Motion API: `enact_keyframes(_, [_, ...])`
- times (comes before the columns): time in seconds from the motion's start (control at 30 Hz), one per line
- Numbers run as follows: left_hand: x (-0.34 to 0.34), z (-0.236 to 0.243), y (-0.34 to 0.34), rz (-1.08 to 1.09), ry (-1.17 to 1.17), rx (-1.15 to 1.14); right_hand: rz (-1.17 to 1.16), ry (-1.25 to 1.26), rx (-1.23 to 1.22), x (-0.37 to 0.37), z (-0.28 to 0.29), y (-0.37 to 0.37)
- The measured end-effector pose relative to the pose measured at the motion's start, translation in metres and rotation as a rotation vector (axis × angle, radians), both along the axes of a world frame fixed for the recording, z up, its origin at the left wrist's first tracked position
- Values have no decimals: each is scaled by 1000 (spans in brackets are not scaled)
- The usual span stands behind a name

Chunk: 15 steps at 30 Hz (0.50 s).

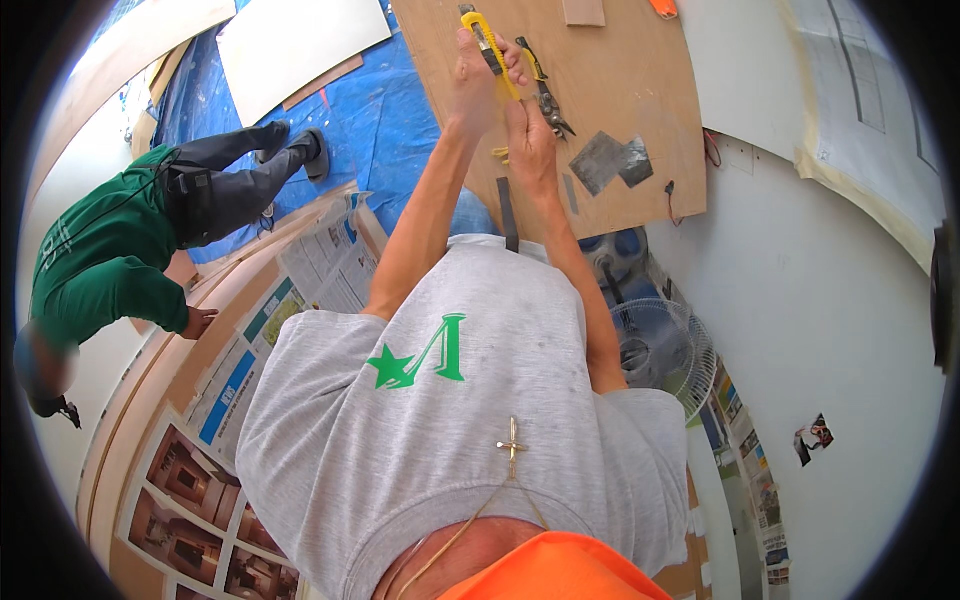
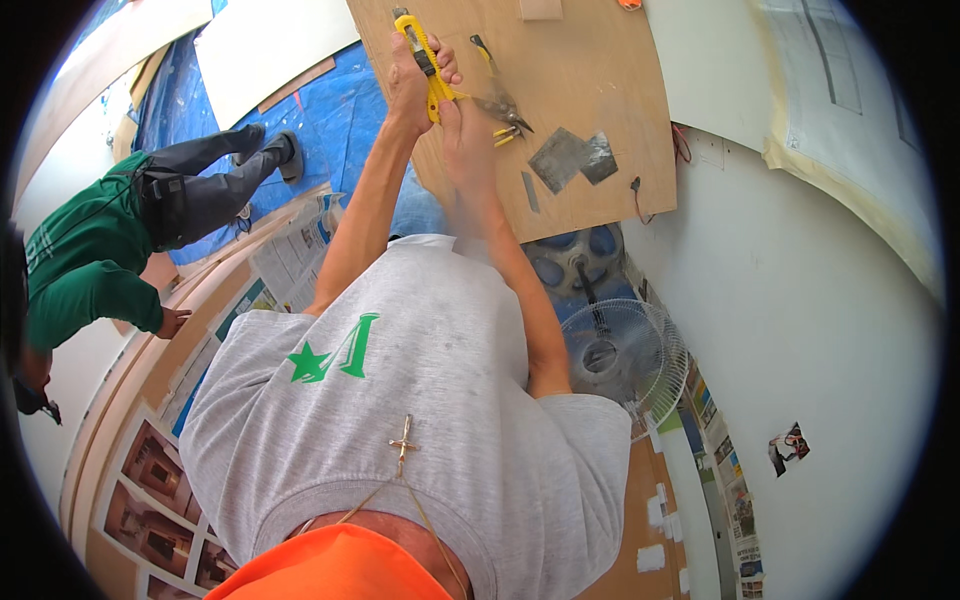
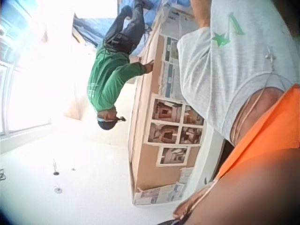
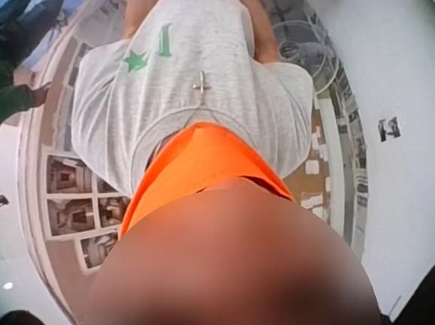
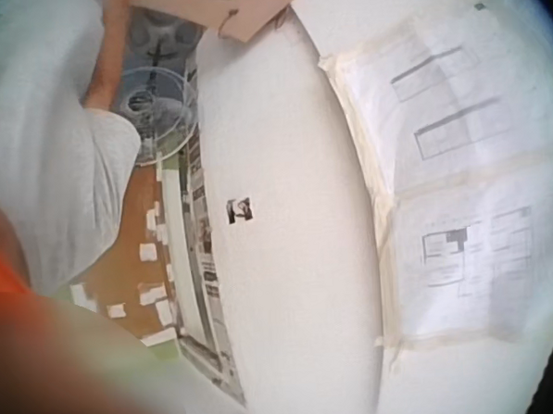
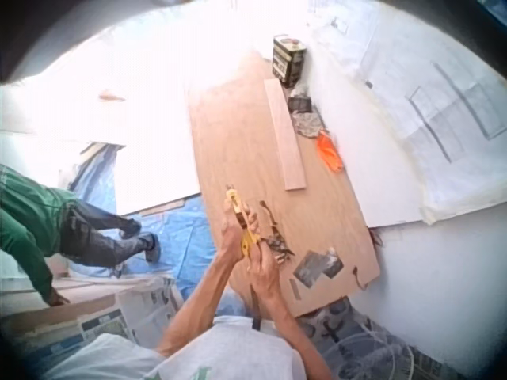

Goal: The person uses a utility knife to trim the edge of a wooden cabinet. They first select the knife from a workbench, then walk to the cabinet and carefully cut along the edge to remove excess material.

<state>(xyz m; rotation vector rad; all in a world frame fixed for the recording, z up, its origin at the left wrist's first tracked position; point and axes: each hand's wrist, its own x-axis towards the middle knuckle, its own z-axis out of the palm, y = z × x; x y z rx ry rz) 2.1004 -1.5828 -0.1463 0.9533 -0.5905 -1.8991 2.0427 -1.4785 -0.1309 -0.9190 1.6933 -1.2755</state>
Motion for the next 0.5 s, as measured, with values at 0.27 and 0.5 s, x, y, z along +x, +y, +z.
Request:
enact_keyframes(0.27, [-7, -3, 20, -107, -4, 209, -23, 89, 144, 1, 6, 26])
enact_keyframes(0.5, [-10, 2, 21, -87, -32, 149, -27, 261, 126, 3, 4, 34])
